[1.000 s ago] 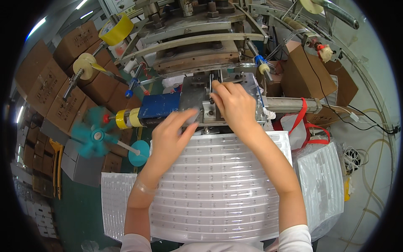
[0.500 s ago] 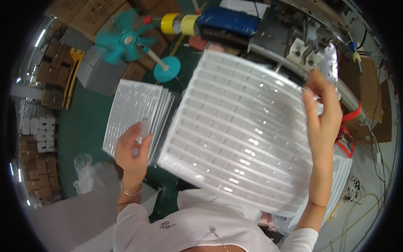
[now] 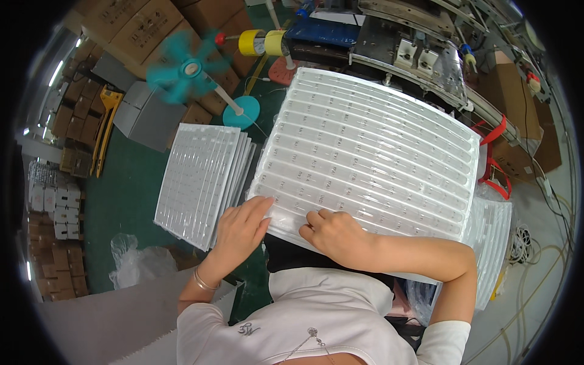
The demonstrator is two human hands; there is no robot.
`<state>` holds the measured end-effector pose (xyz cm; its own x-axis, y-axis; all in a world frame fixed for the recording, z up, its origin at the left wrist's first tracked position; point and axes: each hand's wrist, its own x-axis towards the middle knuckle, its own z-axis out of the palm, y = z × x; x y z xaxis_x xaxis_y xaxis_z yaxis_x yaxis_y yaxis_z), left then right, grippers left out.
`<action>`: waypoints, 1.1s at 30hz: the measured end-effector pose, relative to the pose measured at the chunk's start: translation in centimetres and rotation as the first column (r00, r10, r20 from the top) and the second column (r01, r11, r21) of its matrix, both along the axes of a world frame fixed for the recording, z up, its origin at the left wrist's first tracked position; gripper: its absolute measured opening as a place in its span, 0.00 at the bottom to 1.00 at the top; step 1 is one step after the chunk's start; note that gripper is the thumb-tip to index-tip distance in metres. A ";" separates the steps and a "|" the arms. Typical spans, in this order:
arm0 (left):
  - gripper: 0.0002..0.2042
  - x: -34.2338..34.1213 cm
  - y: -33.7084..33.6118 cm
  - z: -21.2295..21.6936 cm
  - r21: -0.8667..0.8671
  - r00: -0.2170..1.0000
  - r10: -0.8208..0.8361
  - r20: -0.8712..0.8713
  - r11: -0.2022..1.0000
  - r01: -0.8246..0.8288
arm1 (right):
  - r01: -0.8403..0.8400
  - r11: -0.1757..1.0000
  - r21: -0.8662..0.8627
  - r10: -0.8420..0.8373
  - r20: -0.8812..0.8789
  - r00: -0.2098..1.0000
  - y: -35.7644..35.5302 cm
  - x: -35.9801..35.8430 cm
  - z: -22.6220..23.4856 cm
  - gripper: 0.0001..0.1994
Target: The worker is repeatedly inserting small components into a plastic tray on an assembly line machine.
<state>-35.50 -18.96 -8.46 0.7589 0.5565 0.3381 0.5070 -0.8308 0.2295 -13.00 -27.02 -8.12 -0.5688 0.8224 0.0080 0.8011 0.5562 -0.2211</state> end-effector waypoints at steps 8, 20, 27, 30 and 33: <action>0.14 3.6 -0.2 -1.2 -0.073 0.974 -0.149 0.169 0.984 0.164 | 0.246 0.913 -0.326 -0.395 -0.550 0.736 3.4 6.5 4.7 0.11; 0.18 4.9 2.8 2.8 -0.179 0.943 -0.331 0.028 0.927 0.330 | 0.610 0.630 -0.481 -0.634 -0.772 0.046 2.9 17.4 5.4 0.12; 0.20 25.7 13.8 7.2 0.276 0.898 -0.293 0.327 0.939 0.206 | 0.717 0.652 -0.247 -0.443 -0.891 0.095 4.8 21.3 5.0 0.13; 0.20 34.6 17.8 6.2 0.520 0.892 -0.324 0.315 0.845 0.124 | 0.794 0.543 -0.274 -0.561 -0.822 0.100 5.9 23.1 4.6 0.13; 0.17 37.7 18.4 6.1 0.481 0.952 -0.265 0.156 0.862 0.162 | 0.912 0.410 0.018 -0.449 -0.866 0.219 7.5 23.9 4.9 0.10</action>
<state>2.16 -0.60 -2.35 0.7237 0.1323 0.6773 0.2881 -0.9498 -0.1223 10.89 -19.51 -3.19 0.6281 0.5862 0.5117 0.6064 0.0434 -0.7940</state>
